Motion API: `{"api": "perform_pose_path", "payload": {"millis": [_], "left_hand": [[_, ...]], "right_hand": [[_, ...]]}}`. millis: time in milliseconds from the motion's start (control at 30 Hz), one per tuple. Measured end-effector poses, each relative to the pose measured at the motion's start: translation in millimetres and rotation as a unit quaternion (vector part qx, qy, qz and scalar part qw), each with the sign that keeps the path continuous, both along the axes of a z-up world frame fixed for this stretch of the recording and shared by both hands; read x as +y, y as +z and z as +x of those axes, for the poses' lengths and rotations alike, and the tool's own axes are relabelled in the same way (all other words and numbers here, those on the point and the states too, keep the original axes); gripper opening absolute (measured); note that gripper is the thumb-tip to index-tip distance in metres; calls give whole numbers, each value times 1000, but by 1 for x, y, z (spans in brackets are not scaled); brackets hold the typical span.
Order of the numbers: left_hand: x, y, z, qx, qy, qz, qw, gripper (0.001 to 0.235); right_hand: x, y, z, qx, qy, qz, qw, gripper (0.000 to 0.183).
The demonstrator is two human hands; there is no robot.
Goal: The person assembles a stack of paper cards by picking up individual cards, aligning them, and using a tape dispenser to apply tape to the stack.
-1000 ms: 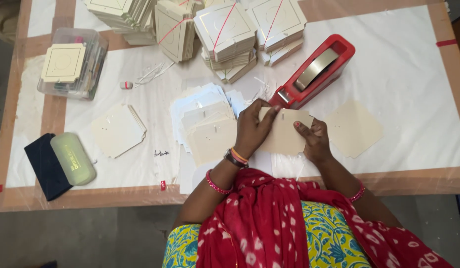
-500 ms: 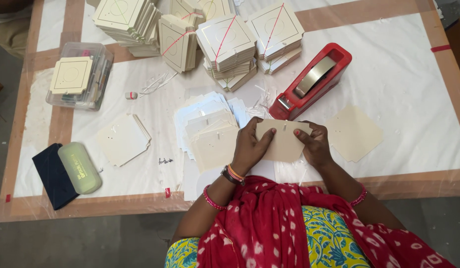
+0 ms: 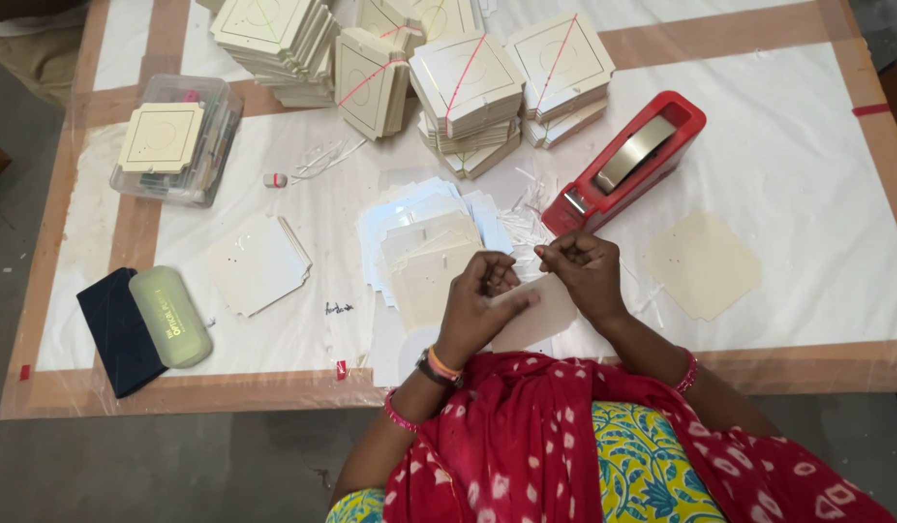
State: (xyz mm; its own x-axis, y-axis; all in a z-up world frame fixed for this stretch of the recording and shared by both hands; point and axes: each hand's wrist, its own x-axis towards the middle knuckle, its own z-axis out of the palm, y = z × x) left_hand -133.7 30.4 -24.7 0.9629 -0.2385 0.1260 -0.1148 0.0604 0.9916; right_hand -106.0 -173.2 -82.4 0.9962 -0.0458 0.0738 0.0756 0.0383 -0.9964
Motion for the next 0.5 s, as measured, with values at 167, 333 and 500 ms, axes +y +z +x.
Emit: {"api": "perform_pose_path", "payload": {"millis": [167, 333, 500], "left_hand": [[18, -8, -10, -8, -13, 139, 990, 28], [31, -2, -9, -9, 3, 118, 993, 17], [55, 14, -2, 12, 42, 58, 997, 14]], "right_hand": [[-6, 0, -5, 13, 43, 49, 998, 9], [-1, 38, -1, -42, 165, 66, 983, 28], [24, 37, 2, 19, 168, 3, 986, 13]]}}
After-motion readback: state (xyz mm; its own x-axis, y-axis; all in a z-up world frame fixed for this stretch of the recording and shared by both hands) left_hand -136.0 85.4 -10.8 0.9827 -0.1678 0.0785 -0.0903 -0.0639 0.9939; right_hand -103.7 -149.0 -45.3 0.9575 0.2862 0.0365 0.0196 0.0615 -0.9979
